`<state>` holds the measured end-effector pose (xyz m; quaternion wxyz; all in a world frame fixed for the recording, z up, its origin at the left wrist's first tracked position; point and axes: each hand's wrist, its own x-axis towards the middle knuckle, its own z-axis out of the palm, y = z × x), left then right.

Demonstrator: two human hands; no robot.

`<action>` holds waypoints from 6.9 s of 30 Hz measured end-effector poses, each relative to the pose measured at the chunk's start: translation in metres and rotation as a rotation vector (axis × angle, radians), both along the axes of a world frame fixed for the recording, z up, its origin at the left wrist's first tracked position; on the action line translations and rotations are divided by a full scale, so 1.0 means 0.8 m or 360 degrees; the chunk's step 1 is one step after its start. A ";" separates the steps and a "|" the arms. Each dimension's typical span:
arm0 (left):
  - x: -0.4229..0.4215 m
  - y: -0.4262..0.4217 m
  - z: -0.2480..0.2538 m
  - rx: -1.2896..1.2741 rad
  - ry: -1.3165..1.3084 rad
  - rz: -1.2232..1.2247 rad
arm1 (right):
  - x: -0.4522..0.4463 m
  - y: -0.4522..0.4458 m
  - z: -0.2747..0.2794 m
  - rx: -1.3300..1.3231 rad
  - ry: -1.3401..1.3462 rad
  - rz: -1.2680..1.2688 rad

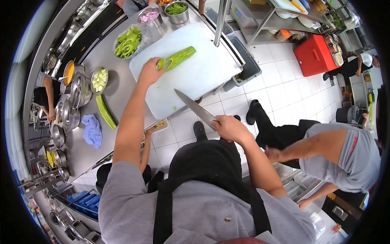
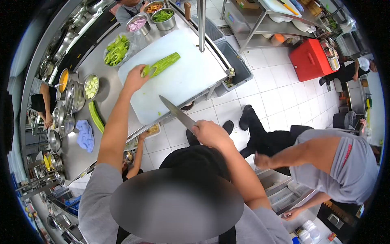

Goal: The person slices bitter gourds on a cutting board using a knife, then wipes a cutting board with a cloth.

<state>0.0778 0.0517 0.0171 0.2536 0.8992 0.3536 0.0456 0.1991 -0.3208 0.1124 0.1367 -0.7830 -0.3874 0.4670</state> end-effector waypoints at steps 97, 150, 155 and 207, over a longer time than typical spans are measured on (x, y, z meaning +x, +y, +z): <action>0.045 -0.017 -0.029 -0.0031 -0.0533 -0.0157 | 0.020 0.169 -0.108 0.0520 0.0151 -0.0586; 0.003 0.179 0.066 0.0586 -0.0472 0.0802 | -0.001 0.002 -0.048 0.0087 0.0397 -0.0380; 0.039 0.024 0.019 -0.0213 -0.0598 -0.0060 | 0.045 0.080 -0.061 0.0507 0.0225 -0.0639; 0.070 -0.037 -0.013 -0.0054 -0.0443 -0.0092 | 0.078 0.254 -0.115 0.0660 0.0057 -0.0718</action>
